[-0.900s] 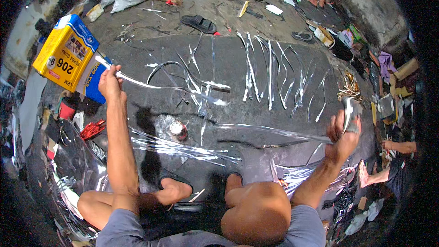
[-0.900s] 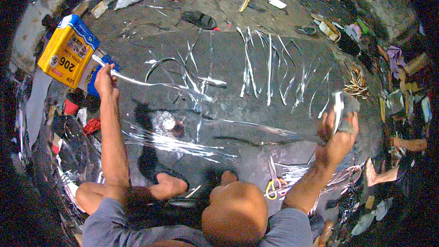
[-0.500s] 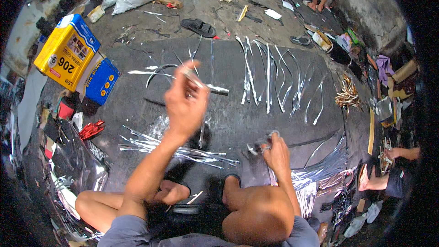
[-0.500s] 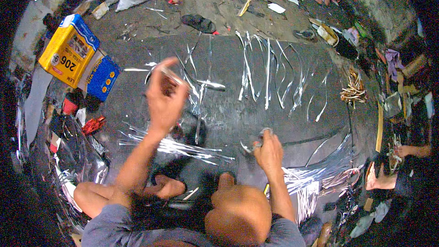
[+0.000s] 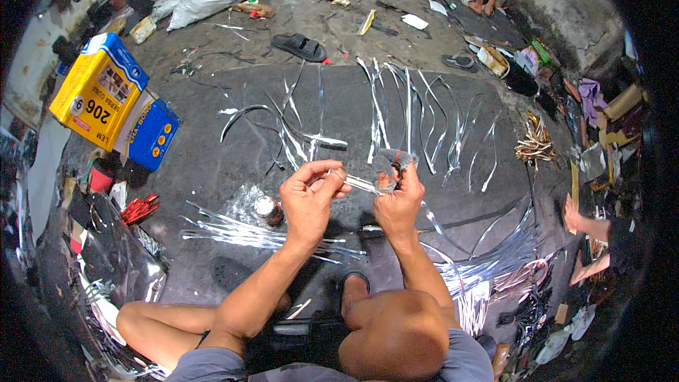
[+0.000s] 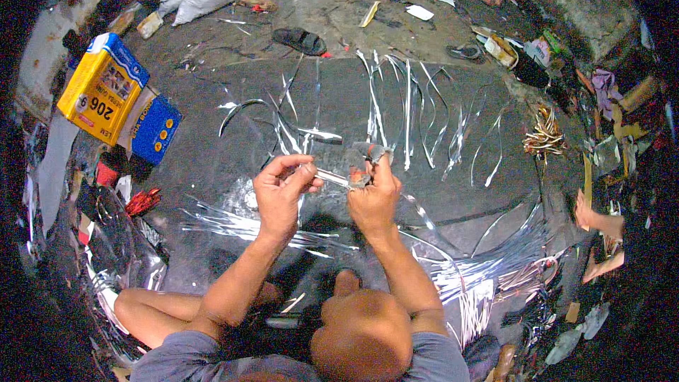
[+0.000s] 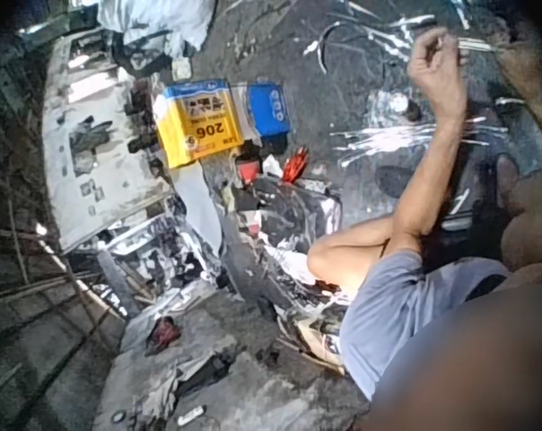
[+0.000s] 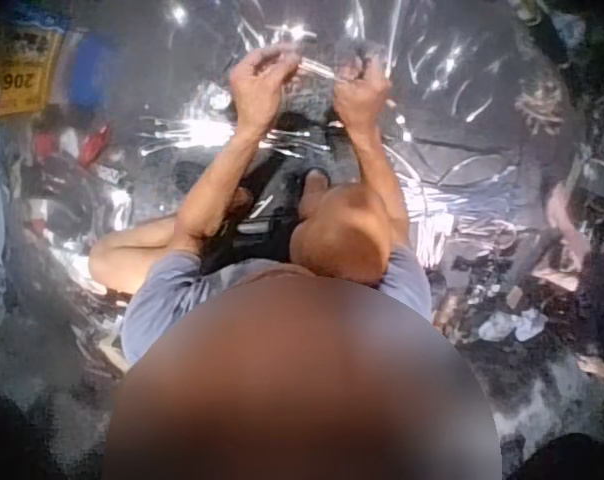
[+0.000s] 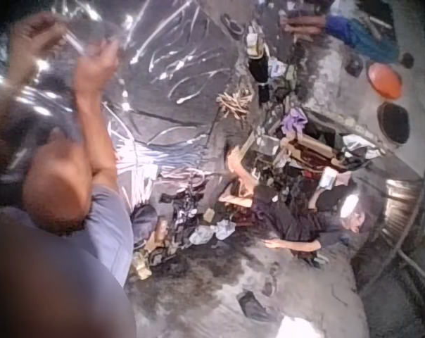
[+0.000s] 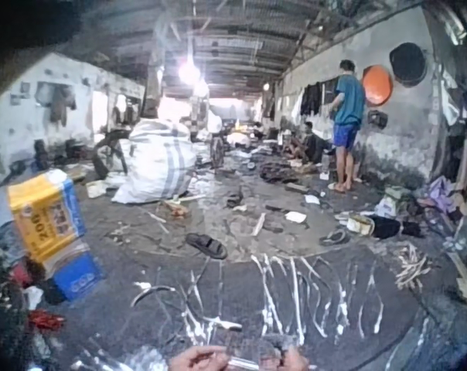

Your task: The person sits on the floor and repeatedly strips the insulation from thin wires using a handheld tool. They pick up individual wires, scrape the surface, and place the stripped pieces into a growing pile.

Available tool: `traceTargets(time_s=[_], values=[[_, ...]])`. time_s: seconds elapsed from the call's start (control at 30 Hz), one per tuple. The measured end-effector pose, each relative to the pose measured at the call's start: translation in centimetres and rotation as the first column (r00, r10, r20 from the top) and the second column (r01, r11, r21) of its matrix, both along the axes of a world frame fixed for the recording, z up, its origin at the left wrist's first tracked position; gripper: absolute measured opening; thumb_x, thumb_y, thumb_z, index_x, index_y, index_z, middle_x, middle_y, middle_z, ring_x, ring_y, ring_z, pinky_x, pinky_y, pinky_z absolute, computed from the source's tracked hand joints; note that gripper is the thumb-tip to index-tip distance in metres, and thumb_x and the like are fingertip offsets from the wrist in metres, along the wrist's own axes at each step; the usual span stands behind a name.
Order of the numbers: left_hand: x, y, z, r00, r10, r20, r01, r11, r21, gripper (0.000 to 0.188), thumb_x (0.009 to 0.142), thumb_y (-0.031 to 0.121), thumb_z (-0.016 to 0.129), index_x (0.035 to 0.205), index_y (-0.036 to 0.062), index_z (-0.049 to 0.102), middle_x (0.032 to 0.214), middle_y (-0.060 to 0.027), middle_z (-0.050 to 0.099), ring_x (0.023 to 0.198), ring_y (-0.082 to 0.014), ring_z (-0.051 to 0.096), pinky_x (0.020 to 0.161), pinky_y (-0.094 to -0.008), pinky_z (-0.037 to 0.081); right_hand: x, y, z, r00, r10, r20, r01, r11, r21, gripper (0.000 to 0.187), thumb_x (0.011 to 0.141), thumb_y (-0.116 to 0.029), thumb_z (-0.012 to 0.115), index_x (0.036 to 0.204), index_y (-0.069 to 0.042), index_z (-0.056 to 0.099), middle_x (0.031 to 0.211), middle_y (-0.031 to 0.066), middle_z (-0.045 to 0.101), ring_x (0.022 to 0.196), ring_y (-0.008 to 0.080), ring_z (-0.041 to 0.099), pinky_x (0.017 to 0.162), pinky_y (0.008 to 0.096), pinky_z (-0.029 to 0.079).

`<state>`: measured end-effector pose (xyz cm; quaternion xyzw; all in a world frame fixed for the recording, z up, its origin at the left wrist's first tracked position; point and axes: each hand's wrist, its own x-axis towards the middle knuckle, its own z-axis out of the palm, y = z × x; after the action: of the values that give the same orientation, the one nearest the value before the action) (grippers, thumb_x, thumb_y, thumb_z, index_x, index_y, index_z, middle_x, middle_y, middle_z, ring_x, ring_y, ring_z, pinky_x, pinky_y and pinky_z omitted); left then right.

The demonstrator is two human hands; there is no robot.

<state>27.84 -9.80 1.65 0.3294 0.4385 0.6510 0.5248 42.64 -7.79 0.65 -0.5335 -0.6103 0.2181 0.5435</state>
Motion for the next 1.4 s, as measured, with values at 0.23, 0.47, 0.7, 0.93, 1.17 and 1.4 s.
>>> traceTargets(time_s=[0.23,0.47,0.7,0.93,1.17,1.4], values=[[-1.0,-1.3,-1.7,1.000,-0.027,0.008,0.028,0.980,-0.196,0.015,0.088,0.007,0.070,0.101,0.0002,0.071,0.085,-0.0026,0.070,0.072,-0.0077,0.064,0.061,-0.0198,0.049,0.8,-1.3,1.9,0.860,0.487,0.153,-0.460,0.869,-0.184,0.034,0.070,-0.008,0.075,0.102,0.002,0.068,0.086,0.0190,0.067,0.079,0.0321,0.068,0.068,0.0390,0.054],[-1.9,-1.5,-2.3,0.996,0.024,0.085,-0.008,0.983,-0.183,0.012,0.085,0.005,0.071,0.097,0.0011,0.070,0.084,-0.0034,0.069,0.073,-0.0077,0.063,0.064,-0.0211,0.047,-0.8,-1.2,2.5,0.838,0.463,0.288,-0.441,0.887,-0.140,0.035,0.068,-0.012,0.079,0.099,0.000,0.069,0.083,0.0180,0.064,0.072,0.0336,0.065,0.065,0.0399,0.052],[-3.3,-1.5,-1.8,0.989,0.053,0.141,-0.028,0.985,-0.171,0.014,0.086,0.005,0.071,0.099,0.0010,0.070,0.086,-0.0035,0.070,0.074,-0.0074,0.063,0.066,-0.0219,0.048,-3.0,-0.9,3.0,0.872,0.402,0.277,-0.429,0.902,0.040,0.030,0.060,-0.007,0.082,0.083,0.002,0.066,0.073,0.0120,0.060,0.059,0.0234,0.057,0.052,0.0341,0.043],[-3.8,-2.5,-2.3,0.898,0.034,0.439,0.056,0.980,-0.190,0.012,0.086,0.006,0.072,0.097,0.0033,0.070,0.086,-0.0011,0.069,0.078,-0.0083,0.063,0.068,-0.0219,0.048,-4.2,-1.1,3.2,0.892,0.386,0.234,-0.417,0.904,0.098,0.025,0.062,-0.005,0.080,0.081,0.001,0.064,0.070,0.0112,0.058,0.056,0.0228,0.056,0.050,0.0347,0.042],[-5.4,-3.3,-3.6,0.953,0.130,0.273,-0.077,0.978,-0.195,0.006,0.087,0.002,0.069,0.092,0.0009,0.067,0.082,-0.0031,0.065,0.072,-0.0099,0.059,0.067,-0.0252,0.047,-4.3,-1.9,1.7,0.789,0.513,0.339,-0.560,0.827,0.054,0.022,0.067,-0.009,0.077,0.083,-0.003,0.063,0.069,0.0113,0.054,0.057,0.0299,0.057,0.051,0.0395,0.045],[-17.3,-2.8,-8.9,0.858,0.469,0.210,-0.413,0.873,-0.260,0.007,0.087,0.005,0.067,0.090,-0.0011,0.064,0.074,-0.0059,0.062,0.063,-0.0128,0.057,0.059,-0.0245,0.046,-2.7,-5.1,-3.1,0.658,0.667,0.349,-0.678,0.727,-0.111,0.021,0.068,-0.010,0.075,0.086,-0.003,0.066,0.068,0.0128,0.054,0.057,0.0311,0.056,0.050,0.0397,0.043]])
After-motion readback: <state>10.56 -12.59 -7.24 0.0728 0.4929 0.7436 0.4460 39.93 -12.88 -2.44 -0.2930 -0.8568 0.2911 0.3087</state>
